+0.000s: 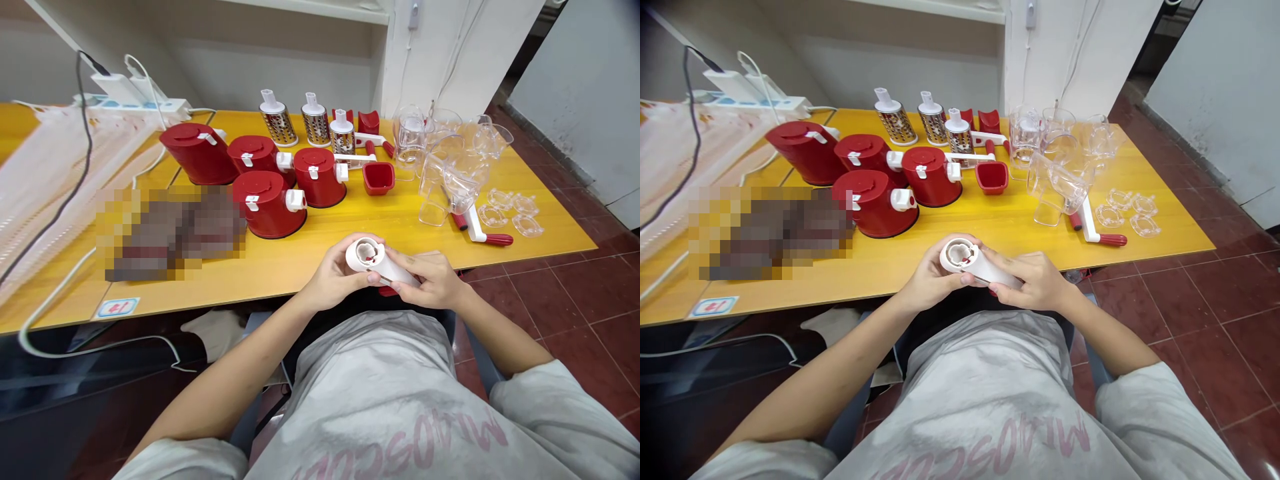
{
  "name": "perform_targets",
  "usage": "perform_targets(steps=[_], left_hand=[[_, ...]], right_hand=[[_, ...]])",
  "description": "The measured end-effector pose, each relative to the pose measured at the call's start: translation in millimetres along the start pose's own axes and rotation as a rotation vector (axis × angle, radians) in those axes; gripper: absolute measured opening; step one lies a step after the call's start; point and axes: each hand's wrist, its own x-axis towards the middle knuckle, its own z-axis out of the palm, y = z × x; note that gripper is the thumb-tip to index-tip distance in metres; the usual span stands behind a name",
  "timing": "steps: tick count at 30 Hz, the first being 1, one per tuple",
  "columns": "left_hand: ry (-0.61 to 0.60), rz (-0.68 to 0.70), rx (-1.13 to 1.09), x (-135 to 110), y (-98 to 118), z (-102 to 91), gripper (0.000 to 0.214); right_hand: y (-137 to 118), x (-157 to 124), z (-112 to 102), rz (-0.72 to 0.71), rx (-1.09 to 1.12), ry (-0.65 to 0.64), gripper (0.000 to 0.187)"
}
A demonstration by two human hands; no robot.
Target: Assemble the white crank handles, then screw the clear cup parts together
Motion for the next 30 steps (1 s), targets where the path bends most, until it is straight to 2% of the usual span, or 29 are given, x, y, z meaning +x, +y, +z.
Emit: perform_targets(steps=[7,10,19,25,30], left_hand=[[-0.091,0.059,0.063,-0.2,1.9,-6.2,0.049],[-0.104,0.079,0.077,-0.1,0.5,-6.9,0.049],[-0.072,0.053,0.03,-2.6,-0.8,-1.4,0.05],[-0.043,0.147,0.104,-1.6,3.0,5.8,0.043],[-0.021,0.157,0.129,-3.9,-0.4,7.1,0.041]], right_hand=[[3.7,3.2,-5.7,-0.127,-0.115,-0.038,0.058],[5.4,2.6,-6.2,-0.13,-0.113,-0.05,0.058],[1.3,-1.1,-0.7,-0.006,-0.008,-0.006,0.059],[-6.6,0.7,-1.9,0.048,-0.029,-0.045,0.058],[-12.9,4.5,-8.5,0.174,0.072,-0.092,0.056]])
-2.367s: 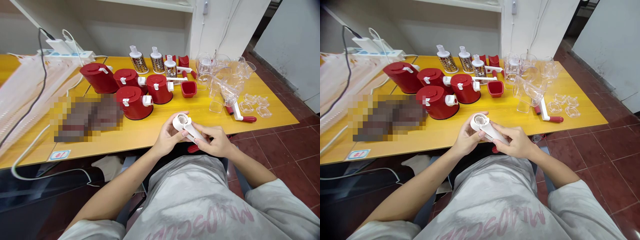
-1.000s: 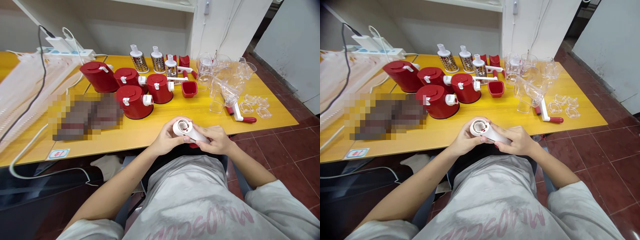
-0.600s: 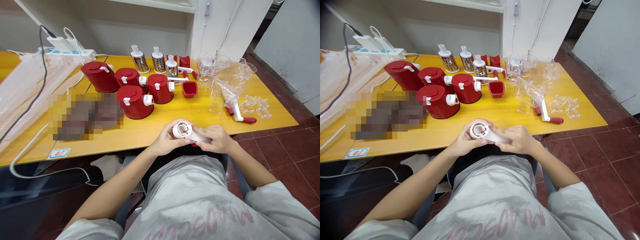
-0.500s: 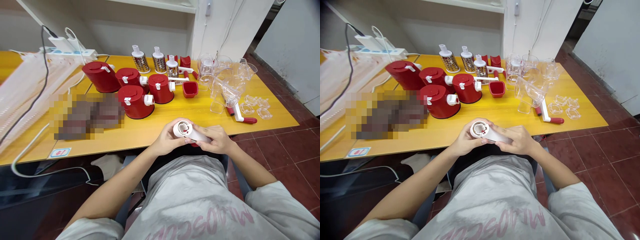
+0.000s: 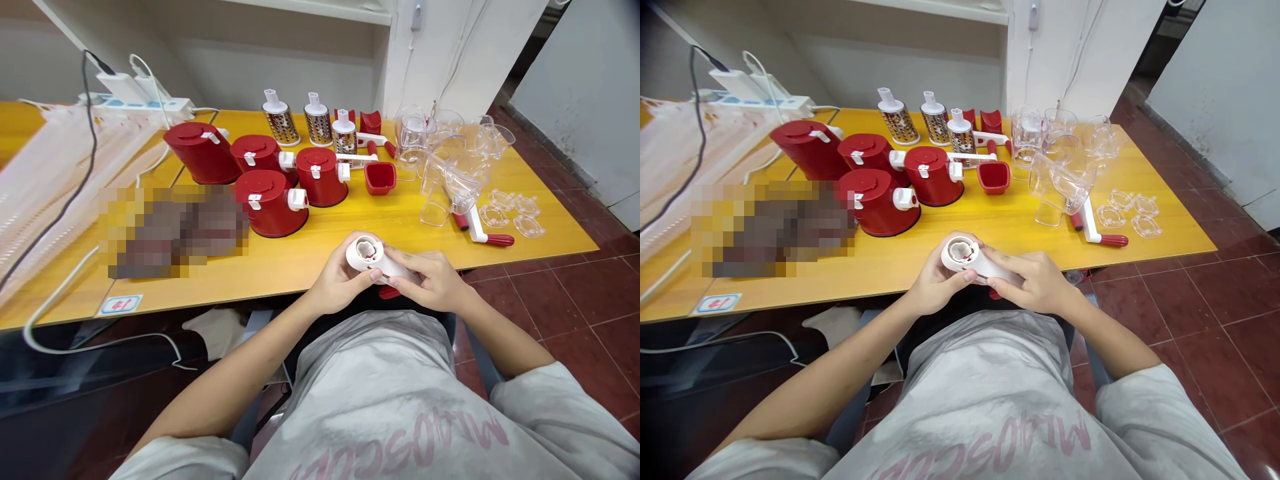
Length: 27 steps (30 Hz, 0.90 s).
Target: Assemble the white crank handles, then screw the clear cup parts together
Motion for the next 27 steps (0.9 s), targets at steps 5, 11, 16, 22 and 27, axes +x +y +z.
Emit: perform_targets(steps=[5,11,16,22,27], left_hand=[[0.046,0.005,0.061,-2.5,-4.2,0.7,0.048],[0.141,-0.07,0.113,1.8,-0.9,5.9,0.043],[0.208,-0.287,-0.068,5.7,-0.2,5.4,0.054],[0.21,-0.373,-0.319,8.6,5.5,3.3,0.067],[0.286,-0.421,-0.377,12.6,7.3,3.5,0.079]], right_hand=[[-18.8,-0.1,3.2,0.127,-0.132,-0.05,0.058],[-45.2,1.6,19.6,0.153,-0.43,-0.053,0.07],[-38.3,6.0,6.5,0.281,-0.17,-0.203,0.078],[-19.1,5.9,1.1,0.441,0.36,-0.098,0.066],[-14.8,6.2,10.3,0.499,0.69,-0.128,0.075]])
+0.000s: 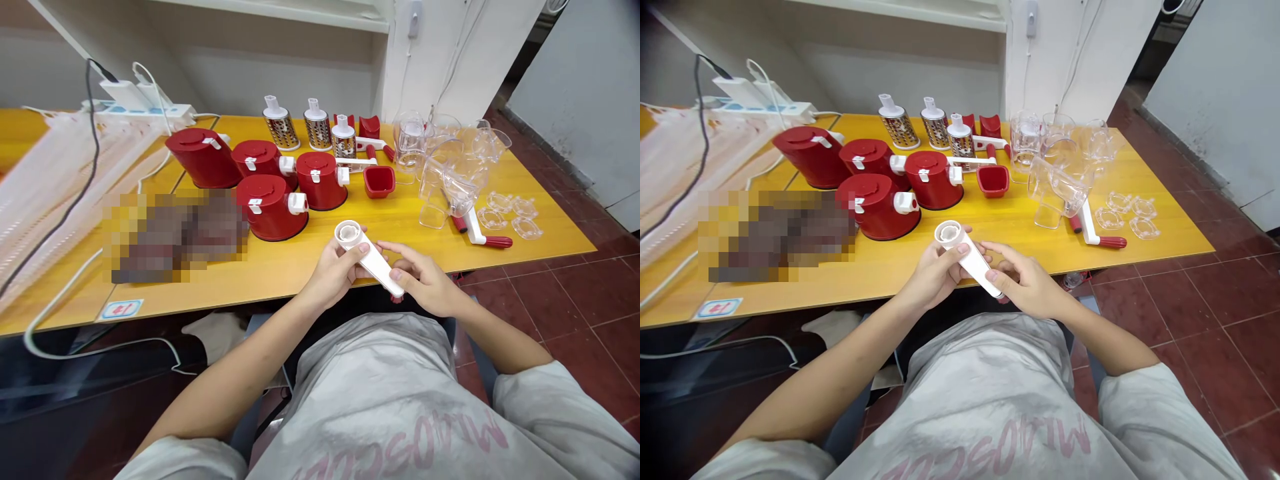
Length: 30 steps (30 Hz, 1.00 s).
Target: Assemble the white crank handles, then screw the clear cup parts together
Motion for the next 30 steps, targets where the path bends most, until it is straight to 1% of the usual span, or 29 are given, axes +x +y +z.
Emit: perform_targets(steps=[3,8,13,15,19,26,30], left_hand=[[-0.001,-0.01,-0.034,1.4,0.3,-0.2,0.087],[-0.003,-0.029,-0.061,2.7,0.3,-0.6,0.088],[0.029,-0.023,-0.095,4.0,1.1,0.6,0.086],[0.05,-0.023,-0.095,4.5,1.8,0.3,0.082],[0.067,-0.036,-0.083,4.5,2.1,-0.9,0.08],[0.073,0.028,-0.098,2.3,-1.0,-2.0,0.077],[0.017,-0.015,-0.077,3.8,0.7,-4.2,0.075]], right_hand=[[3.3,1.0,3.2,-0.018,-0.007,0.028,0.081],[4.0,-0.9,9.0,0.001,-0.067,0.007,0.093],[4.8,-2.4,12.0,-0.09,-0.183,-0.09,0.117],[5.6,-2.3,13.1,-0.122,-0.226,-0.125,0.122],[7.9,-1.0,16.0,-0.133,-0.304,-0.102,0.116],[12.5,1.3,18.7,-0.149,-0.328,-0.073,0.106],[13.4,1.4,20.0,-0.136,-0.308,-0.067,0.106]])
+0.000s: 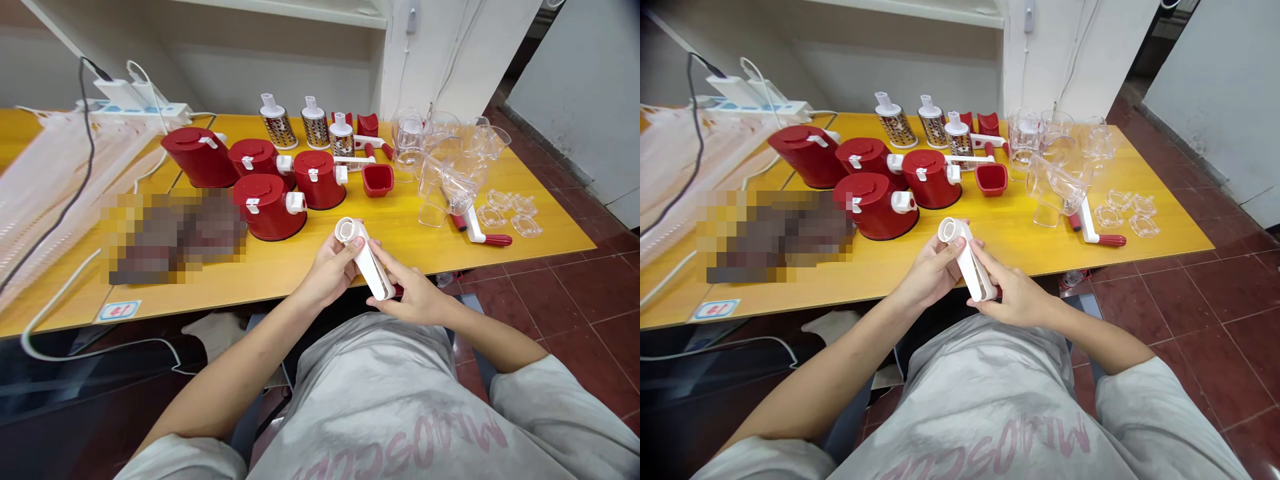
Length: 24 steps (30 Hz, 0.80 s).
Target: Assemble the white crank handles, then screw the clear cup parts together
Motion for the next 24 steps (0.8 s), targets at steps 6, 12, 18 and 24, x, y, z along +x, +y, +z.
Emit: perform_targets(steps=[6,12,18,24], left_hand=[[-0.065,-0.04,0.007,1.4,2.4,-1.5,0.088],[-0.01,0.015,0.034,0.0,-1.9,-2.3,0.092],[0.007,0.016,0.057,0.4,-2.2,-1.6,0.089],[0.055,0.18,0.154,2.9,-13.1,-1.6,0.085]], right_hand=[[2.6,-0.1,3.0,0.013,0.035,0.009,0.105],[3.3,1.3,2.9,0.019,0.043,0.046,0.101],[5.1,2.0,5.9,0.004,0.046,0.08,0.099],[0.2,3.1,-9.3,0.103,0.448,0.052,0.102]])
